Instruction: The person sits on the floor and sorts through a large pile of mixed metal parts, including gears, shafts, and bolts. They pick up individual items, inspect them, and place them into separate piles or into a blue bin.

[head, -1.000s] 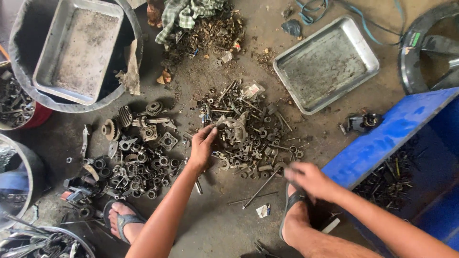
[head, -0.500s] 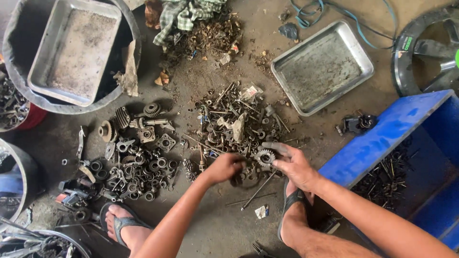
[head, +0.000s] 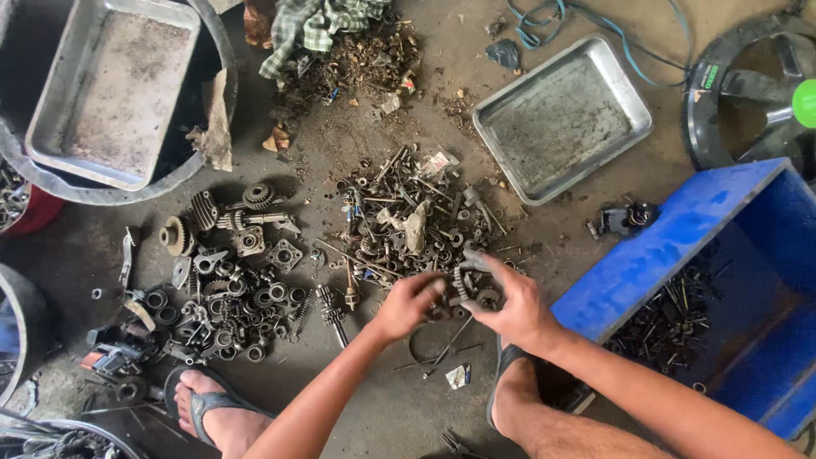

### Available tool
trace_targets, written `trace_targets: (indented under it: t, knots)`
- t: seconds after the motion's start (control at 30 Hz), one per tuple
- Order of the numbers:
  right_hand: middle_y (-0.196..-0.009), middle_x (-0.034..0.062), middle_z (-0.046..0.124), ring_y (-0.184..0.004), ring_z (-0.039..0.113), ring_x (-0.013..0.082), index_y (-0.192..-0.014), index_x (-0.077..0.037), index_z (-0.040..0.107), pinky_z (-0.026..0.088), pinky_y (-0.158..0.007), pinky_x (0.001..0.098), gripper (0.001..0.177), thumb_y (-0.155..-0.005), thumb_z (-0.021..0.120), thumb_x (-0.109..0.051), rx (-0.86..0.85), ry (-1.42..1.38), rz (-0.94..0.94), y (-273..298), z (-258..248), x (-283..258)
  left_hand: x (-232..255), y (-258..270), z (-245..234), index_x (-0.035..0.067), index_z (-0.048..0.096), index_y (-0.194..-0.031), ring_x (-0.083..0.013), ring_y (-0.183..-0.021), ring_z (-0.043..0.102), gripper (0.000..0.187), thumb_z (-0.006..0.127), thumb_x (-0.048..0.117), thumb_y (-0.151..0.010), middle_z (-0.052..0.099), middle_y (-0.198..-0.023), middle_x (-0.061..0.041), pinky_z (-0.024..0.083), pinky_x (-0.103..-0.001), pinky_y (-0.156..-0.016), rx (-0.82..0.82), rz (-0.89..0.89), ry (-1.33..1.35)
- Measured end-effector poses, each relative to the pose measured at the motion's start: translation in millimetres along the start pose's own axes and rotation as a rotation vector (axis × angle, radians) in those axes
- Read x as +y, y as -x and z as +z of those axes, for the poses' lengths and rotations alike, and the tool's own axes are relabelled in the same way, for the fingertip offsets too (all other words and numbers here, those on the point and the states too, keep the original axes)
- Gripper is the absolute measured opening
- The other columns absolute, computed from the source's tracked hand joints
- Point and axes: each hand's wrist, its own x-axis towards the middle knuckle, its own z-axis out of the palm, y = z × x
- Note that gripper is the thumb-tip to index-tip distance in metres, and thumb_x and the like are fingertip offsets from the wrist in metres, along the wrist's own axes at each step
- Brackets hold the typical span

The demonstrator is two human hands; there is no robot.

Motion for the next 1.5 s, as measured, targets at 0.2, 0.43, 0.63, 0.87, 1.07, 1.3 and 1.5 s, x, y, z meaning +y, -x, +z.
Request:
trace_targets:
  t: [0.2,0.43,0.63,0.87,1.07,1.3,1.5]
  knots:
    - [-0.125,0.0201,0.069,-0.111,0.070,0.0351,-0.143,0.003,0.052,0.060,-0.093,0.0461,0.084,-0.069,0.091,-0.013,0.007,0.065,-0.290,-8,-14,-19,0,-13,22,-0.008,0.060,-0.135,-0.0336,-0.074,0.077,0.046,0.062,0.021,-0.099,0.071,-0.099,-0.024,0.065,-0.035,-0.055,0.020,-0.099,1.056]
    - [-0.130,0.0210,0.066,-0.112,0.069,0.0358,-0.147,0.004,0.044,0.060,-0.095,0.0476,0.086,-0.076,0.088,-0.016,0.098,0.112,-0.465,-4,-8,-9,5,-8,29,-0.008,0.062,-0.133,-0.0369,-0.088,0.076,0.046,0.060,0.021,-0.097,0.073,-0.108,-0.026,0.066,-0.046,-0.078,-0.013,-0.130,1.325]
    - [-0.118,0.0194,0.071,-0.104,0.073,0.0342,-0.140,0.007,0.049,0.061,-0.091,0.0464,0.079,-0.077,0.089,-0.020,0.171,0.084,-0.472,-6,-15,-31,16,-3,26,-0.006,0.067,-0.123,-0.0373,-0.089,0.076,0.036,0.060,0.018,-0.098,0.074,-0.103,-0.025,0.066,-0.045,-0.077,-0.031,-0.143,1.412]
    - [-0.113,0.0188,0.074,-0.101,0.075,0.0343,-0.134,0.006,0.054,0.062,-0.088,0.0455,0.078,-0.071,0.092,-0.018,0.209,0.081,-0.485,-6,-16,-37,34,2,23,-0.006,0.068,-0.116,-0.0378,-0.088,0.075,0.029,0.061,0.015,-0.097,0.074,-0.101,-0.026,0.066,-0.045,-0.074,-0.041,-0.136,1.458]
    - [-0.112,0.0193,0.075,-0.099,0.076,0.0341,-0.130,0.007,0.058,0.063,-0.086,0.0433,0.074,-0.070,0.093,-0.018,0.235,0.100,-0.480,-2,-16,-30,43,3,20,-0.004,0.069,-0.117,-0.0345,-0.091,0.075,0.029,0.063,0.016,-0.096,0.074,-0.102,-0.023,0.066,-0.044,-0.075,-0.043,-0.086,1.397]
    - [-0.117,0.0170,0.075,-0.101,0.074,0.0365,-0.130,0.002,0.064,0.061,-0.085,0.0424,0.074,-0.067,0.094,-0.021,0.270,0.125,-0.357,1,-5,-11,60,7,8,-0.005,0.065,-0.126,-0.0351,-0.095,0.074,0.035,0.065,0.012,-0.095,0.073,-0.110,-0.025,0.064,-0.047,-0.080,-0.018,-0.028,1.342]
    - [-0.118,0.0103,0.075,-0.092,0.075,0.0244,-0.139,-0.010,0.061,0.059,-0.076,0.0348,0.069,-0.073,0.081,-0.011,-0.053,0.247,-0.070,1,-8,-17,6,-10,-3,0.002,0.063,-0.128,-0.0199,-0.094,0.064,0.035,0.062,0.013,-0.095,0.068,-0.110,-0.010,0.057,-0.035,-0.082,-0.091,-0.012,1.189]
